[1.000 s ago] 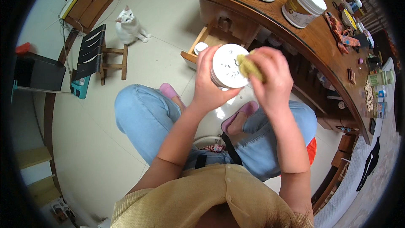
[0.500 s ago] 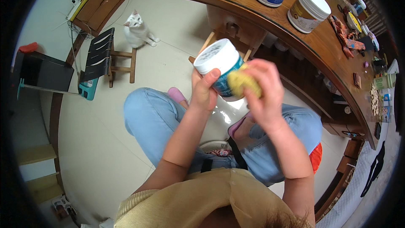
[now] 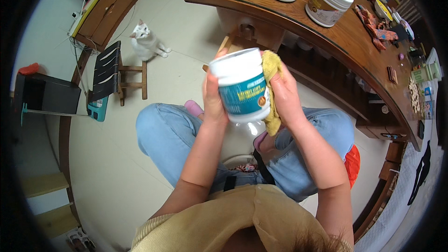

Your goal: The person sits on the floor and wipes the exterior of several white plastic containers with a yellow cloth. They remove the containers from a wooden drawer, wipe them individually, and place them on the table. The person also wipes the inside of the drawer and places a small wooden block inside it.

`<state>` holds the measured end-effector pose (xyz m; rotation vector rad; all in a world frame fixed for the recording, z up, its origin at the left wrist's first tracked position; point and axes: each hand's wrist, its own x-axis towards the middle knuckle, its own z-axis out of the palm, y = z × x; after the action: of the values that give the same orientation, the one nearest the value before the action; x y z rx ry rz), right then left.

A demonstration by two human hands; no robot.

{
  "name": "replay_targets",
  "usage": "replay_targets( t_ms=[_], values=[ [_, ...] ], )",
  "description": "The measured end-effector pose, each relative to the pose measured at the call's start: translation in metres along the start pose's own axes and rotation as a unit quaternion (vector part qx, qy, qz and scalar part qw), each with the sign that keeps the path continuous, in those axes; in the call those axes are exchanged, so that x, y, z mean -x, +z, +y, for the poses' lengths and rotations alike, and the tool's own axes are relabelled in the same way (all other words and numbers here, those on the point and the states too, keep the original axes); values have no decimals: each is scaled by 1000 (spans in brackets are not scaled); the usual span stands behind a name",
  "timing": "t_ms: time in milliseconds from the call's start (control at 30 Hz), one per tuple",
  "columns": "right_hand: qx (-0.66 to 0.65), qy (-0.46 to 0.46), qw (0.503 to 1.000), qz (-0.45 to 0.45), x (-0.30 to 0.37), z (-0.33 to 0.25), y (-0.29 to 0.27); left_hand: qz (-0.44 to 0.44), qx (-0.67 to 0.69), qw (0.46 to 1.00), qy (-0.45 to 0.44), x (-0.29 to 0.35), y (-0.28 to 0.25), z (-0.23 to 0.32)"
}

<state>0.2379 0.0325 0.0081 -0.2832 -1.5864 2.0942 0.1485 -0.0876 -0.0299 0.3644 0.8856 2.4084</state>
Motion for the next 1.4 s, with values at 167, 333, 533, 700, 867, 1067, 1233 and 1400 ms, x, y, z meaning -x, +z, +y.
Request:
replay_targets(
  t_ms=[167, 333, 533, 700, 867, 1067, 1233, 1400],
  values=[
    [409, -257, 872, 78, 5, -11, 4, 82, -137, 981, 109, 17, 26, -27],
    [314, -147, 935, 72, 3, -5, -10, 14, -59, 998, -15, 16, 17, -22],
    [-50, 87, 993, 58, -1, -14, -14, -32, 2, 999, -30, 15, 14, -11],
    [333, -229, 908, 109, 8, -5, -6, 74, -154, 982, 84, 12, 15, -23],
    [437, -257, 857, 95, 11, -22, -3, -20, -151, 988, 33, 18, 21, -29],
    [-79, 36, 996, -21, -5, -30, -17, -31, 14, 998, -52, 20, 27, -19],
    [-348, 92, 933, 8, -6, -21, -28, -27, 22, 999, 7, 13, 64, -20],
    [-351, 223, 904, 96, 13, -31, -25, -41, -153, 962, 221, -7, 81, -48]
  ],
)
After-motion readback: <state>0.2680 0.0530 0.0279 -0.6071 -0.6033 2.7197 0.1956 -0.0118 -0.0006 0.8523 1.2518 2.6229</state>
